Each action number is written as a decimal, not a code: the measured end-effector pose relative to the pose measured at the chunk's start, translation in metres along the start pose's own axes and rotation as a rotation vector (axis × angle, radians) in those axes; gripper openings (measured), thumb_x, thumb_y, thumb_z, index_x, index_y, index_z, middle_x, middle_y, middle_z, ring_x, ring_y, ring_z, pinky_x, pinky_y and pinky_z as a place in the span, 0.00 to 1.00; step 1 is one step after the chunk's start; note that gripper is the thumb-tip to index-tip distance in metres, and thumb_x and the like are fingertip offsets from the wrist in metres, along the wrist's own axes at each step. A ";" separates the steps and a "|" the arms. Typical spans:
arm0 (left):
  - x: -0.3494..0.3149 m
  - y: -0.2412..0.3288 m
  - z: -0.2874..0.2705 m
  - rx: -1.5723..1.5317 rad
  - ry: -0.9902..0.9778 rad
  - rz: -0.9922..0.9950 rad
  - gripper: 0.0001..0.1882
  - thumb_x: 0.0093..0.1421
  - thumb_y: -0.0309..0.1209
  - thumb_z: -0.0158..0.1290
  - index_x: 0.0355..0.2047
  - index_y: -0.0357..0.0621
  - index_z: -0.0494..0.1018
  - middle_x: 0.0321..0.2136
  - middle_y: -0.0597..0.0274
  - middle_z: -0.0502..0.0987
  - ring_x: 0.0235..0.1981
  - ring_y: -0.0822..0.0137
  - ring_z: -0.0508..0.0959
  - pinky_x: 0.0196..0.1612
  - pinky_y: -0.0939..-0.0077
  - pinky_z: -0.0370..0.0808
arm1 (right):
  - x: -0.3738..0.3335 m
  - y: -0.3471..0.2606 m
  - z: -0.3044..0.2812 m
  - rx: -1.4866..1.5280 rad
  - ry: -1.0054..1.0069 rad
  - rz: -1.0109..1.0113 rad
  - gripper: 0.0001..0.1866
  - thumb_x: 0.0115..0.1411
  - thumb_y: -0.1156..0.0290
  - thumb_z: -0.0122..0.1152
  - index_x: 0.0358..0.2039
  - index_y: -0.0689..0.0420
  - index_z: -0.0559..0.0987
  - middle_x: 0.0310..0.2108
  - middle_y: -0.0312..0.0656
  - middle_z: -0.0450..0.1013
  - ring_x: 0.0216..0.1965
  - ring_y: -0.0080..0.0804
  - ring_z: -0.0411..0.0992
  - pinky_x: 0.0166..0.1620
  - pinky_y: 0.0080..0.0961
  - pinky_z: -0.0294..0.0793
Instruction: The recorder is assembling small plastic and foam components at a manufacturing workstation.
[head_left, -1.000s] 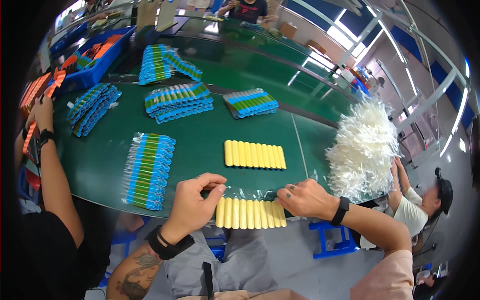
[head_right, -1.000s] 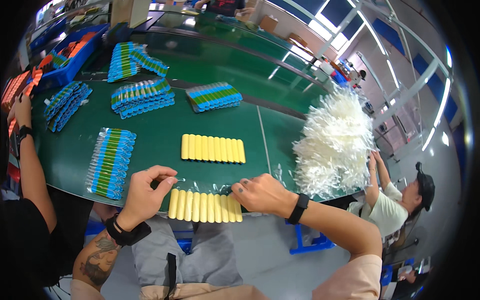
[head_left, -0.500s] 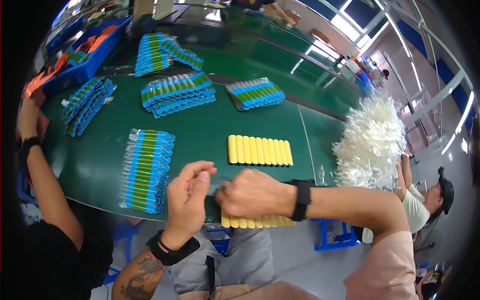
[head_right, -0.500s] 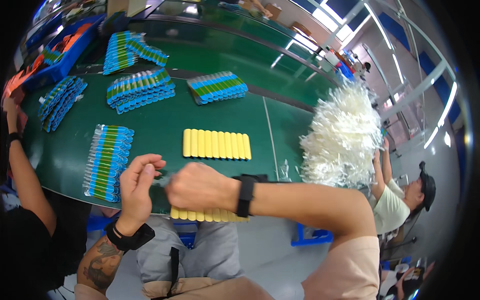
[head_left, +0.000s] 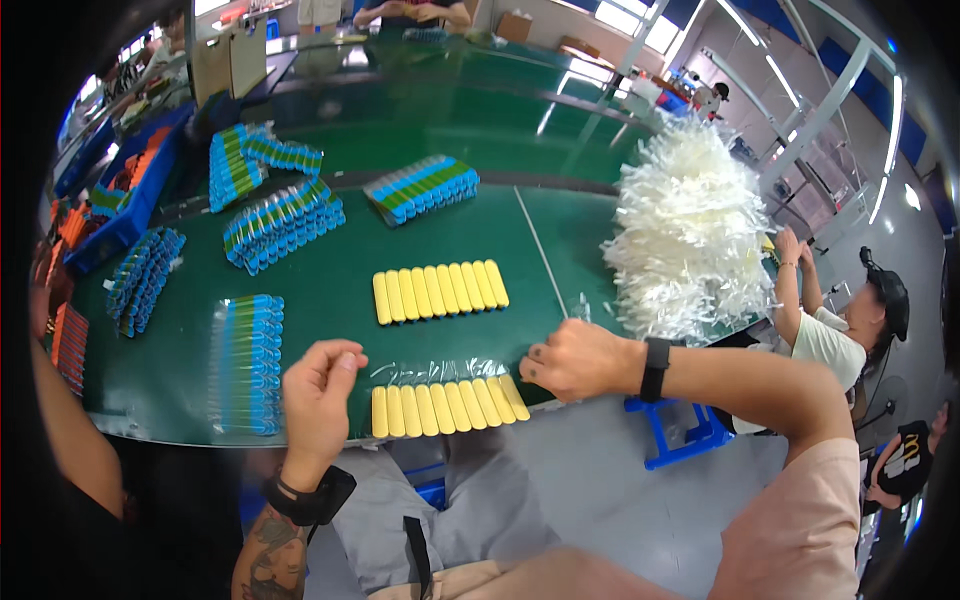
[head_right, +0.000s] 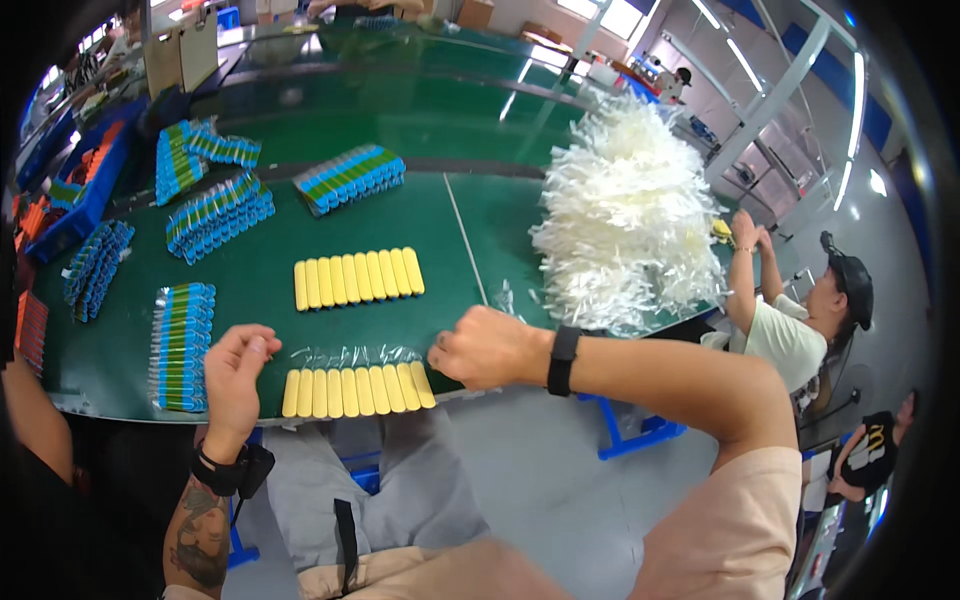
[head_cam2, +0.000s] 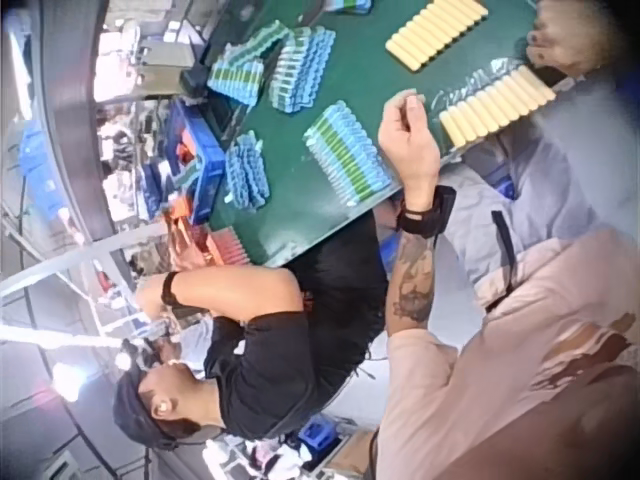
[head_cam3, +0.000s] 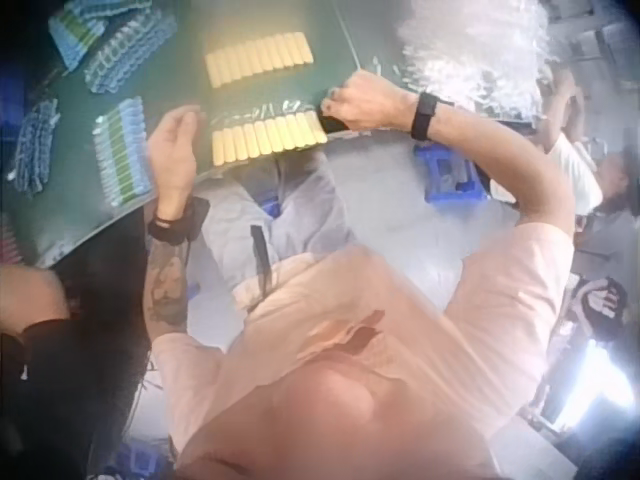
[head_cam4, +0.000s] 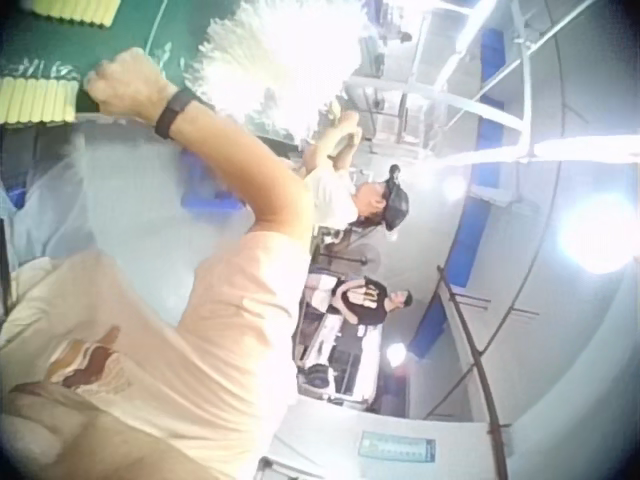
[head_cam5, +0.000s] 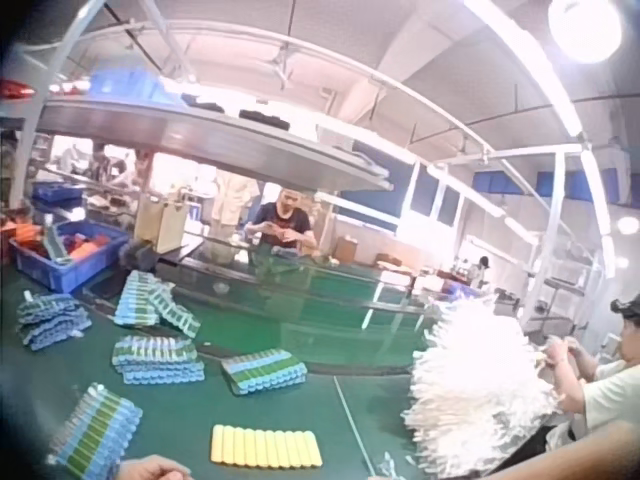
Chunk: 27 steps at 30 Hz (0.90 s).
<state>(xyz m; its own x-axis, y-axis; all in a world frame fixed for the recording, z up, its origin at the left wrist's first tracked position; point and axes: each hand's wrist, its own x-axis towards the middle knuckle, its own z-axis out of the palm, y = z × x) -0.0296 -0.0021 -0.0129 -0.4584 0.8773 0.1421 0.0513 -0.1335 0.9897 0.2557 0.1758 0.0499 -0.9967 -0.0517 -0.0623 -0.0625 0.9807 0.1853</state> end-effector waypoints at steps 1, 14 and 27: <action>-0.002 0.000 -0.001 0.065 -0.031 -0.011 0.08 0.67 0.25 0.52 0.43 0.33 0.77 0.34 0.59 0.81 0.38 0.76 0.78 0.41 0.80 0.74 | -0.007 -0.001 -0.002 -0.009 -0.005 0.014 0.10 0.57 0.63 0.63 0.27 0.55 0.75 0.19 0.36 0.68 0.19 0.32 0.73 0.21 0.32 0.70; 0.016 0.020 0.007 0.497 -0.195 0.242 0.12 0.54 0.32 0.65 0.35 0.37 0.79 0.20 0.54 0.79 0.21 0.60 0.79 0.30 0.68 0.75 | 0.075 -0.034 -0.049 0.676 0.057 0.425 0.28 0.57 0.50 0.66 0.45 0.64 0.80 0.43 0.55 0.78 0.45 0.56 0.76 0.49 0.44 0.75; 0.011 0.004 0.003 0.178 -0.244 0.037 0.12 0.66 0.30 0.56 0.27 0.35 0.75 0.19 0.77 0.67 0.22 0.85 0.61 0.23 0.82 0.56 | 0.140 -0.008 -0.040 0.908 -0.279 0.349 0.11 0.60 0.65 0.63 0.32 0.62 0.81 0.22 0.37 0.74 0.26 0.27 0.68 0.34 0.30 0.68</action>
<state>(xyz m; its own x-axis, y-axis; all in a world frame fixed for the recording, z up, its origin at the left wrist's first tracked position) -0.0313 0.0083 -0.0069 -0.2276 0.9611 0.1565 0.2290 -0.1034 0.9679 0.1142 0.1528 0.0790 -0.8970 0.1974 -0.3956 0.4088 0.7108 -0.5724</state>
